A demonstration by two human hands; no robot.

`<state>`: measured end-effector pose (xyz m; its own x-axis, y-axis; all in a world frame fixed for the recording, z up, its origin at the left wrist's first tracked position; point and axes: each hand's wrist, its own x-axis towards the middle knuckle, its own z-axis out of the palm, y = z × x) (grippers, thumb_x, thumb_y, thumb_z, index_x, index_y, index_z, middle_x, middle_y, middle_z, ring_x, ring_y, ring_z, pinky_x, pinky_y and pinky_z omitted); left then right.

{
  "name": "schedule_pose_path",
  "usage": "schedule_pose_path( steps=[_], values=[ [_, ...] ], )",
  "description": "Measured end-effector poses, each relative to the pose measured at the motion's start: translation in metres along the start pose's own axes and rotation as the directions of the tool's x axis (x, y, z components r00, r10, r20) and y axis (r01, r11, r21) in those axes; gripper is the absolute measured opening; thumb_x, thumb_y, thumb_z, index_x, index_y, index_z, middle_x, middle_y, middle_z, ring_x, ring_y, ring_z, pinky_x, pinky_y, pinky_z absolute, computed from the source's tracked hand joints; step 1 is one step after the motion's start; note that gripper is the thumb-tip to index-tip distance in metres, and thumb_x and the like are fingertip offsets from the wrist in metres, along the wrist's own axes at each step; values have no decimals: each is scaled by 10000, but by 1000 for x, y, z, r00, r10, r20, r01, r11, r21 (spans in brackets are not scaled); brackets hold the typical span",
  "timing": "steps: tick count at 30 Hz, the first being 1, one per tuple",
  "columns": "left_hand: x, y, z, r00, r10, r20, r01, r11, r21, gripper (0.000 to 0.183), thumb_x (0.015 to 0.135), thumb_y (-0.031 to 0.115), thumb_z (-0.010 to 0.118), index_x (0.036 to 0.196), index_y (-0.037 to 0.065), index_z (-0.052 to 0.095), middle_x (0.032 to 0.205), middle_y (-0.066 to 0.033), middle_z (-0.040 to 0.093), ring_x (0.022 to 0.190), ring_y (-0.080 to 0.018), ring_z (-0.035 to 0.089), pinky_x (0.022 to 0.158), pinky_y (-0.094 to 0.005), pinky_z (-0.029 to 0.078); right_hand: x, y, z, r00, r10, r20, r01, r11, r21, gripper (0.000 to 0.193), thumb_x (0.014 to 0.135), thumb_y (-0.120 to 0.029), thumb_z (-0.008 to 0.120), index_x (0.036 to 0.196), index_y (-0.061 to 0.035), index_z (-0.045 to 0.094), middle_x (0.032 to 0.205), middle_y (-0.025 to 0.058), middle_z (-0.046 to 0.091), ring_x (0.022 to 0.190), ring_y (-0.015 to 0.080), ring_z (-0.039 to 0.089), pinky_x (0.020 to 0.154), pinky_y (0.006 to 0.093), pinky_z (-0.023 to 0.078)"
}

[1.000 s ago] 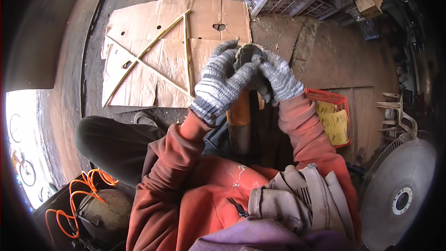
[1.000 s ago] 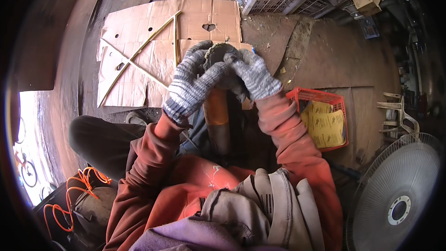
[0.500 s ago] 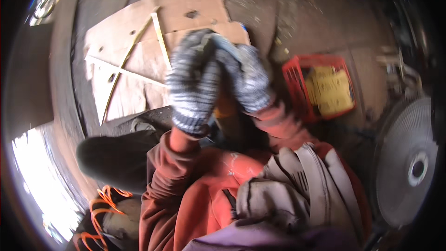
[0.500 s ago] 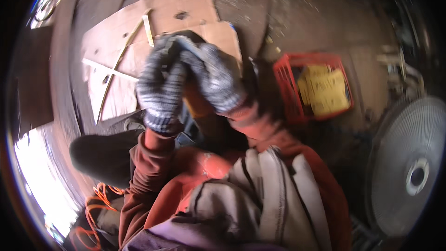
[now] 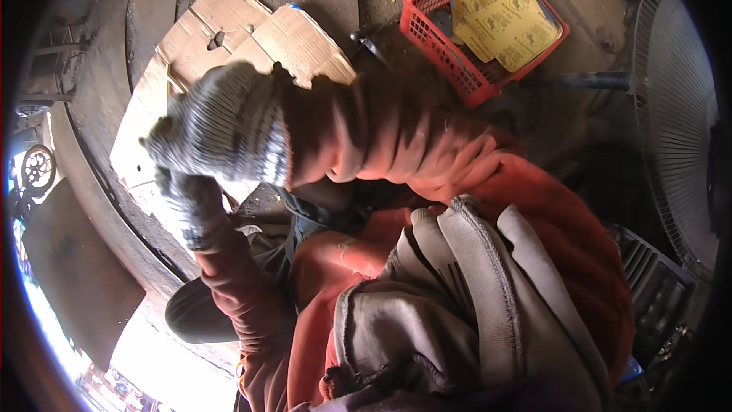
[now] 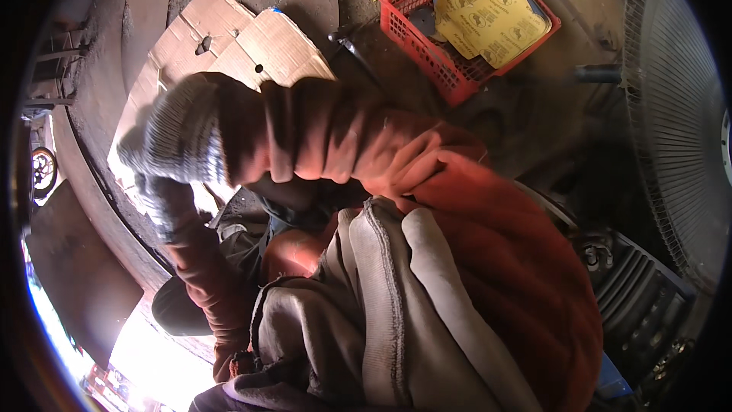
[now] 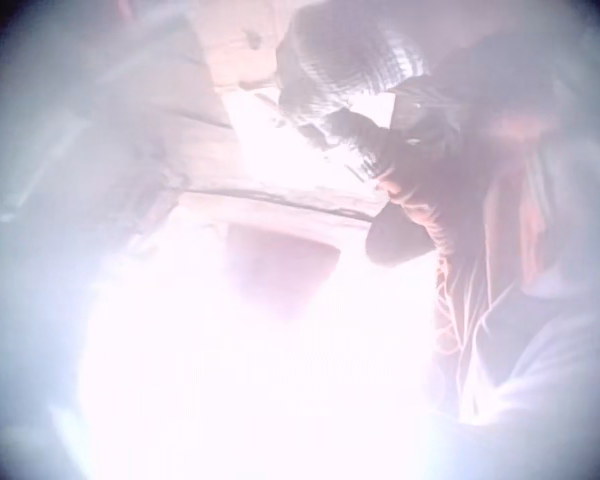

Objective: The person sharpens a metal plate using a handheld grinder after picking up several plates from a red basket.

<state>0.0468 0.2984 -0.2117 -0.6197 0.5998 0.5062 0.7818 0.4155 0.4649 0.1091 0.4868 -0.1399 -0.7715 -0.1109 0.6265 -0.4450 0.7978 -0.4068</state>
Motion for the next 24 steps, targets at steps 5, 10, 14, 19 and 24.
schedule_pose_path(
  steps=[5, 10, 14, 19, 24],
  values=[
    [1, 48, 2, 848, -502, 171, 478, 587, -653, 645, 908, 216, 691, 1420, -28, 385, 1327, -133, 522, 1212, -221, 496, 1037, -378, 391, -47, 6, -1, 881, 386, -273, -101, 718, 689, 68, 923, -117, 587, 941, -63, 624, 803, 81, 672, 750, 252, 678, 719, 375, 545],
    [-5, 42, 23, 806, -590, 45, 508, 651, -564, 575, 870, 82, 723, 1364, -4, 442, 1175, -90, 560, 1039, -148, 551, 923, -299, 465, -128, 60, -17, 568, 820, 67, -571, 334, 750, 255, 877, -263, 714, 1021, -60, 659, 849, 27, 657, 674, 114, 597, 571, 268, 515],
    [-2, 45, 22, 833, -551, 52, 491, 692, -528, 537, 879, 82, 715, 1344, 5, 458, 1160, -90, 568, 1030, -152, 556, 922, -305, 467, -207, 94, -19, 92, 965, 247, -507, -168, 845, 294, 853, -334, 701, 967, -64, 676, 731, 41, 648, 384, 115, 500, 320, 259, 380],
    [0, 49, 21, 819, -571, 59, 527, 706, -473, 534, 887, 114, 715, 1344, 13, 458, 1164, -86, 571, 1028, -156, 560, 920, -312, 471, -309, 137, 9, -213, 929, 302, -456, -368, 810, 280, 801, -209, 770, 1011, -50, 677, 877, 76, 679, 729, 173, 630, 606, 329, 533],
    [5, 49, 31, 837, -546, 31, 493, 729, -475, 546, 874, 77, 713, 1352, 23, 453, 1156, -98, 587, 1045, -160, 568, 939, -318, 467, -323, 131, 12, -98, 995, -36, -659, -37, 751, 210, 808, -139, 774, 972, -35, 697, 821, 41, 679, 742, 124, 620, 670, 332, 526]
  ],
)
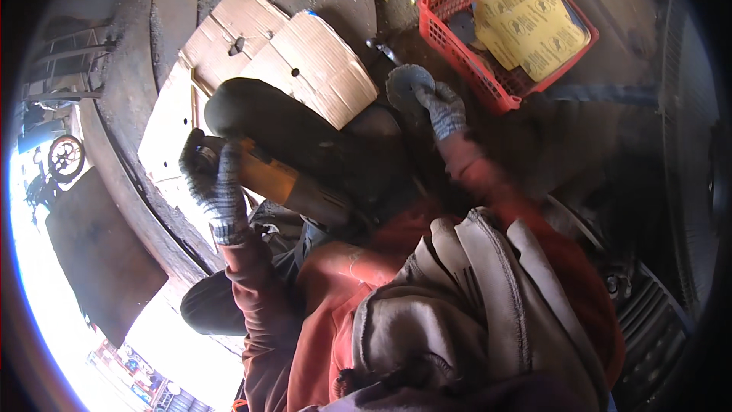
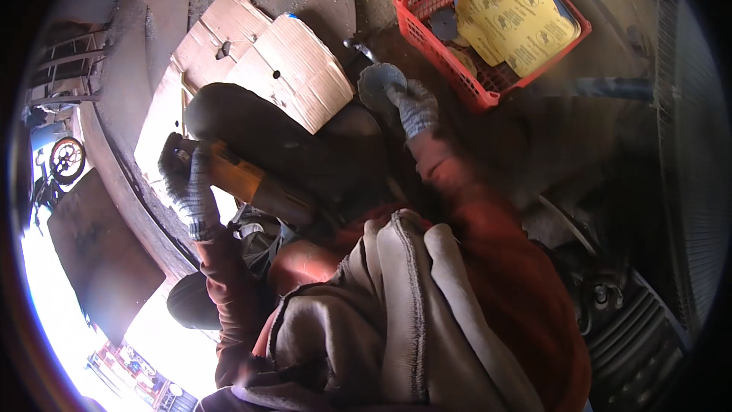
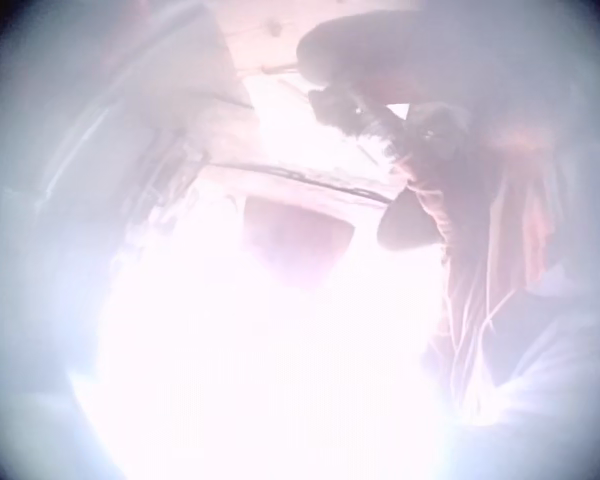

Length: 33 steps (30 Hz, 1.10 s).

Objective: The person sharpens a metal plate using a handheld grinder after picking up several plates from a red basket.

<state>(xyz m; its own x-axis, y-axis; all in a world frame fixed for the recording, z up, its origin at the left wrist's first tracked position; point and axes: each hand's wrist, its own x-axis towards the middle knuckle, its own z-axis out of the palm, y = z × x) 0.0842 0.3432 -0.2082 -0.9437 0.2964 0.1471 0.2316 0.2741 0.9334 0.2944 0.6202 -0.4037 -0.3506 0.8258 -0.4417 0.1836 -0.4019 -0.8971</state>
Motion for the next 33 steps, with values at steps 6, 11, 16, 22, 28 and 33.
schedule_pose_path(
  steps=[6, 11, 16, 22, 28, 33],
  values=[
    [2, 7, -3, 998, 18, 60, -13, 997, -79, 582, 758, 21, 760, 1293, 48, 529, 1264, -72, 508, 907, -114, 599, 861, -265, 502, -72, -128, 62, 329, -903, 278, 938, 277, -210, 223, 813, -53, 751, 1027, -46, 686, 949, 80, 646, 810, 259, 621, 724, 368, 518],
    [12, 38, 11, 949, 213, 231, -273, 924, 267, 570, 637, 36, 817, 1175, 43, 629, 1310, -168, 493, 982, -221, 600, 844, -313, 541, -98, -177, 91, 125, -773, 621, 992, 97, -79, 152, 804, -122, 757, 910, -110, 649, 763, 74, 566, 659, 274, 565, 588, 394, 446],
    [16, 40, 0, 905, 355, 234, -415, 857, 305, 580, 715, 5, 776, 1265, 53, 598, 1265, -159, 533, 945, -210, 603, 851, -315, 512, -107, -188, 121, 72, -726, 684, 992, 125, 29, 218, 838, -220, 748, 775, -60, 615, 671, 95, 589, 560, 289, 565, 524, 392, 431],
    [17, 26, 1, 896, 362, 258, -404, 905, 134, 631, 723, 14, 765, 1317, 51, 556, 1213, -150, 568, 1005, -247, 575, 873, -356, 488, -105, -150, 145, 52, -782, 621, 996, 82, 20, 309, 778, -41, 712, 1063, -145, 656, 805, 53, 583, 674, 251, 589, 577, 385, 461],
    [4, 23, 3, 986, 158, 58, -134, 946, -296, 465, 743, -7, 734, 1188, 21, 606, 1205, -103, 600, 1119, -210, 570, 967, -349, 451, -115, -175, 158, -19, -800, 600, 996, 35, 79, 174, 818, -170, 729, 959, -78, 684, 815, 95, 641, 741, 313, 628, 636, 412, 493],
    [6, 13, -6, 996, 81, 39, -71, 975, -212, 322, 769, -20, 740, 1076, 2, 646, 1099, -120, 651, 1097, -230, 597, 958, -362, 475, -127, -166, 165, 456, -472, 755, 595, 792, 136, 271, 899, -290, 703, 1014, -46, 680, 847, 51, 661, 719, 152, 609, 646, 308, 510]
  ],
)
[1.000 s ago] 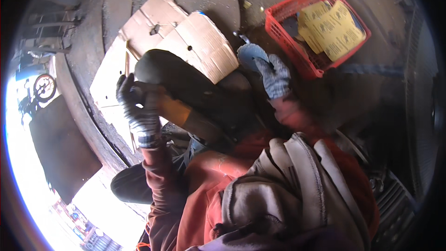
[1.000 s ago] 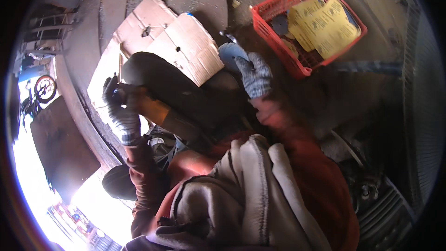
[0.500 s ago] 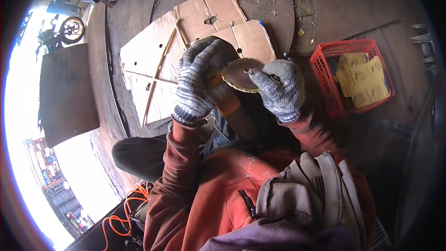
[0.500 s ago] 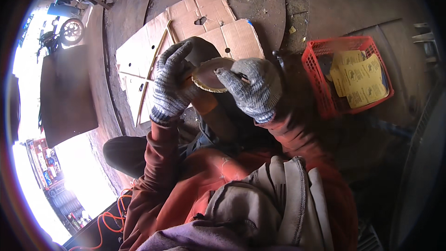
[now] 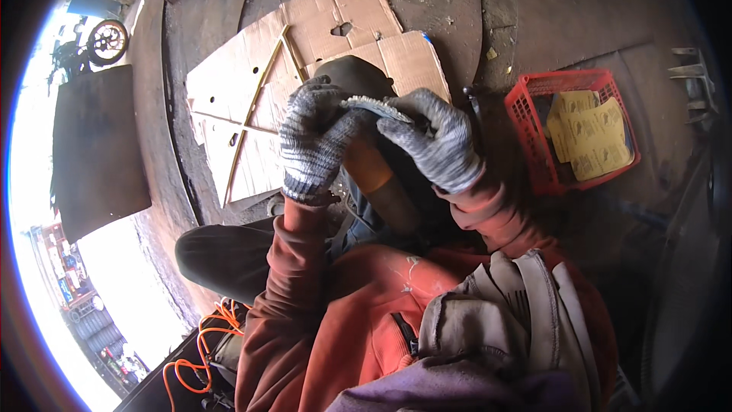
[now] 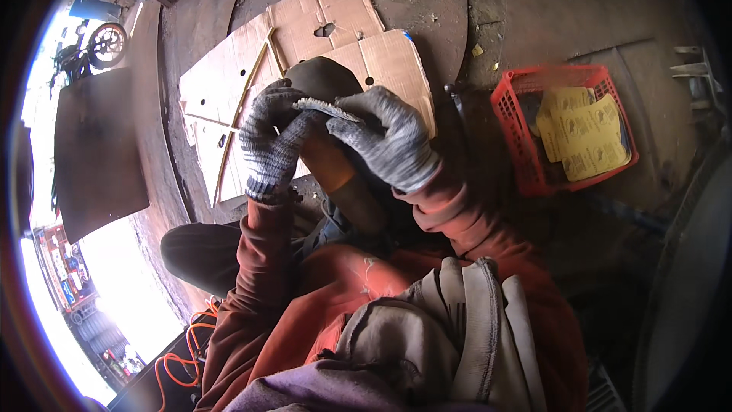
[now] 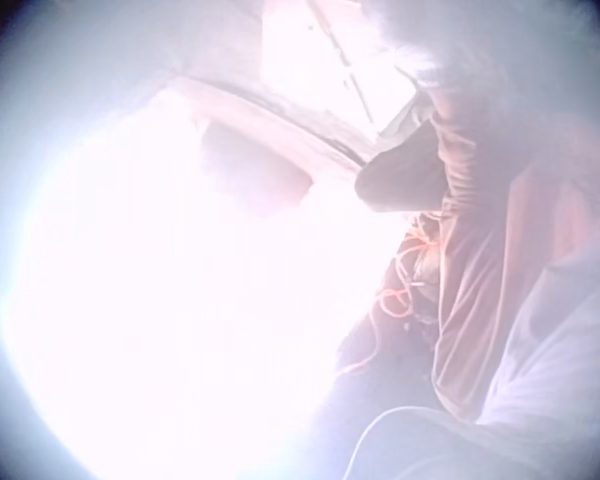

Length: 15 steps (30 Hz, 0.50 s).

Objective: The person sharpens a metal plate using a handheld grinder after picking up several plates from a red basket.

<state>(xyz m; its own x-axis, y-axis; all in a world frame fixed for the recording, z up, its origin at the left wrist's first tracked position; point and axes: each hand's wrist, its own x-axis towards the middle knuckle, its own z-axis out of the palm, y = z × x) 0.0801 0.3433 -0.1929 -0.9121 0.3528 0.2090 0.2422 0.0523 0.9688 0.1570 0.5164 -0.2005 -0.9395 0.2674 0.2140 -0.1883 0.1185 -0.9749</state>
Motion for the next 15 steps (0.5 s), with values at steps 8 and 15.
schedule_pose_path(
  steps=[8, 15],
  values=[
    [6, -9, 5, 996, -68, 55, 68, 998, 3, 418, 813, -50, 714, 1207, -25, 574, 1100, -113, 661, 975, -184, 638, 890, -314, 523, 14, 25, -7, 864, 278, 420, -493, 634, 596, 327, 1004, -378, 521, 988, -84, 662, 821, 21, 650, 708, 64, 601, 575, 206, 489],
    [9, 0, 9, 977, 203, 71, -214, 882, 419, 328, 765, -13, 753, 1077, -3, 652, 1128, -149, 643, 1071, -237, 613, 938, -363, 492, 18, 20, -20, 717, 462, 522, -695, 526, 490, 407, 985, -445, 534, 1085, -73, 666, 790, 16, 639, 637, 67, 588, 540, 204, 485]
  ],
)
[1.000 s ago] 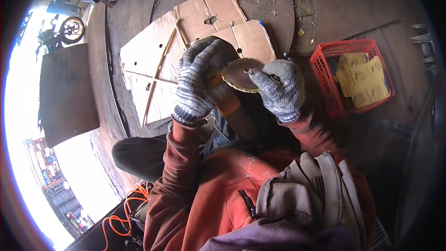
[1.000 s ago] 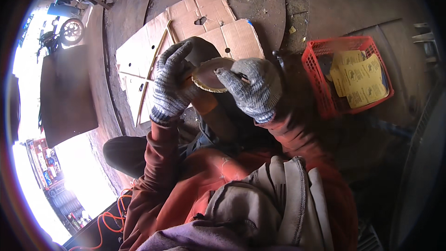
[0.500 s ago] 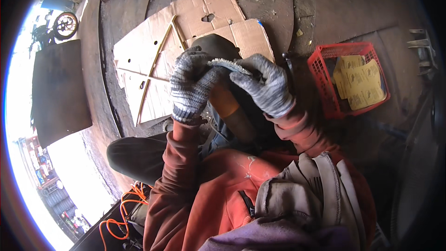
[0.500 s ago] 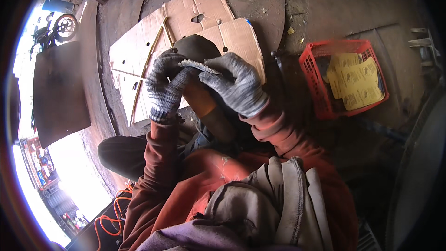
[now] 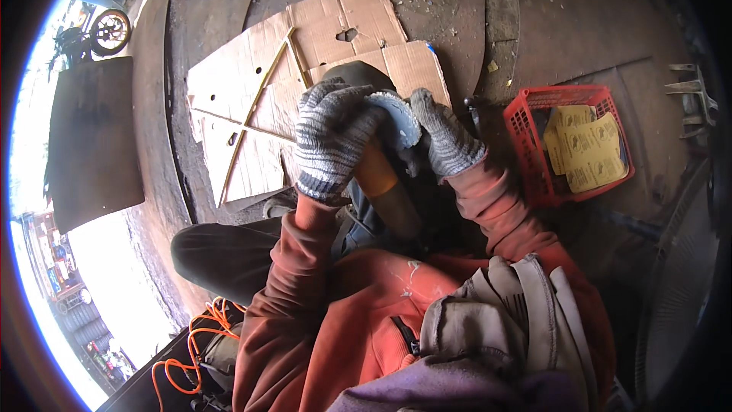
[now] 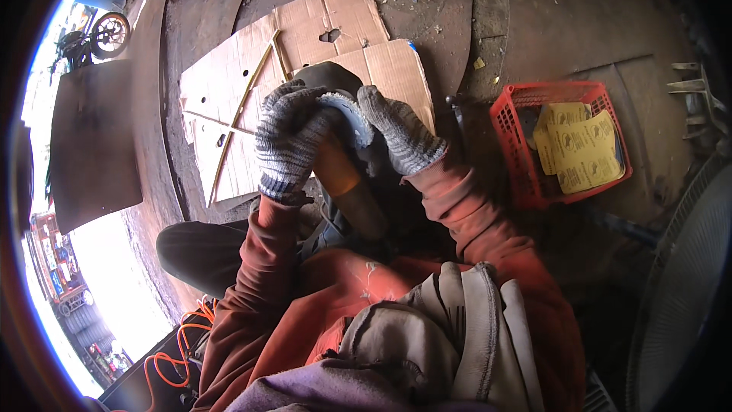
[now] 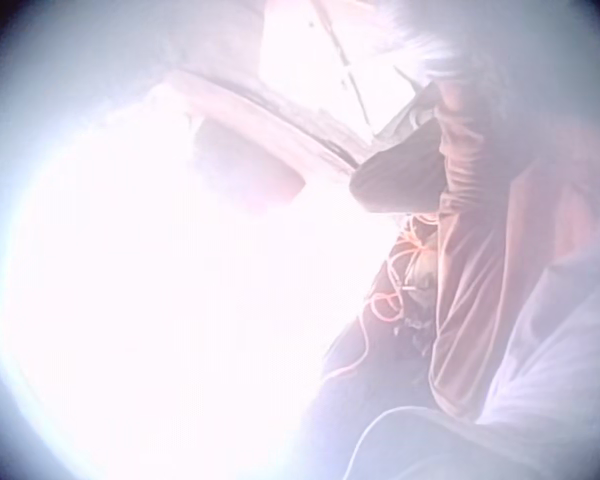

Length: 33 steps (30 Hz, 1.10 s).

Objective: The person sharpens a metal plate using a handheld grinder after picking up several plates from a red basket.

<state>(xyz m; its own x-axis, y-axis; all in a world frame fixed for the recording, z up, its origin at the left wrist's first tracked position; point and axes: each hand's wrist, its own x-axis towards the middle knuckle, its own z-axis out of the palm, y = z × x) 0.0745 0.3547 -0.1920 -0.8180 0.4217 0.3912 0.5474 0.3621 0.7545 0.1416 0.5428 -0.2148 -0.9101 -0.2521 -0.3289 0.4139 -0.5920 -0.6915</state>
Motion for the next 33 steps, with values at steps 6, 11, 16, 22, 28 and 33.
schedule_pose_path(
  steps=[6, 11, 16, 22, 28, 33],
  values=[
    [1, -15, -1, 1000, 25, 16, -22, 986, -168, 237, 742, -2, 743, 962, 13, 654, 1065, -144, 641, 1051, -276, 613, 913, -383, 494, 8, -7, 0, 996, 70, 48, -74, 993, 89, 493, 962, -494, 552, 1200, -74, 652, 799, 15, 653, 632, 67, 591, 544, 192, 477],
    [14, -21, -4, 977, 195, 82, -179, 969, -172, 229, 630, 22, 743, 845, 66, 677, 970, -115, 653, 975, -344, 609, 881, -428, 475, 14, -1, -15, 995, -96, -27, 86, 964, -251, 420, 972, -411, 546, 1163, -53, 656, 789, 32, 661, 652, 114, 619, 575, 248, 509],
    [23, -15, -12, 940, 283, 191, -275, 959, -68, 224, 616, 21, 715, 820, 105, 676, 987, -102, 642, 1058, -342, 580, 927, -439, 458, 52, 45, -106, 793, -598, -117, 371, 626, -686, 229, 949, -231, 583, 1067, -53, 665, 876, 80, 696, 650, 146, 655, 558, 276, 543],
    [16, -6, -14, 974, 136, 180, -116, 986, -121, 250, 587, -33, 638, 809, 80, 657, 1000, -99, 636, 1078, -311, 579, 974, -427, 452, -27, -26, -105, 714, -418, -562, 364, 907, -213, 238, 932, -254, 634, 1012, -32, 659, 768, 94, 679, 484, 177, 607, 372, 294, 494],
    [4, -5, -17, 976, -12, 217, 59, 976, -210, 193, 713, -23, 714, 872, 63, 646, 1082, -87, 611, 1101, -253, 567, 910, -362, 484, -125, -76, -225, 310, -442, -841, 57, 892, -448, 262, 911, -263, 651, 1046, -39, 662, 834, 122, 689, 671, 229, 674, 575, 361, 587],
    [4, -14, -13, 968, 24, 251, 30, 977, -212, 177, 760, 76, 697, 922, 30, 645, 1148, -122, 607, 1157, -286, 546, 1030, -416, 405, -172, -15, -303, 408, -645, -646, -791, 103, -603, 389, 909, -297, 632, 1210, -52, 605, 1141, 134, 645, 1129, 302, 572, 997, 330, 452]
  ],
)
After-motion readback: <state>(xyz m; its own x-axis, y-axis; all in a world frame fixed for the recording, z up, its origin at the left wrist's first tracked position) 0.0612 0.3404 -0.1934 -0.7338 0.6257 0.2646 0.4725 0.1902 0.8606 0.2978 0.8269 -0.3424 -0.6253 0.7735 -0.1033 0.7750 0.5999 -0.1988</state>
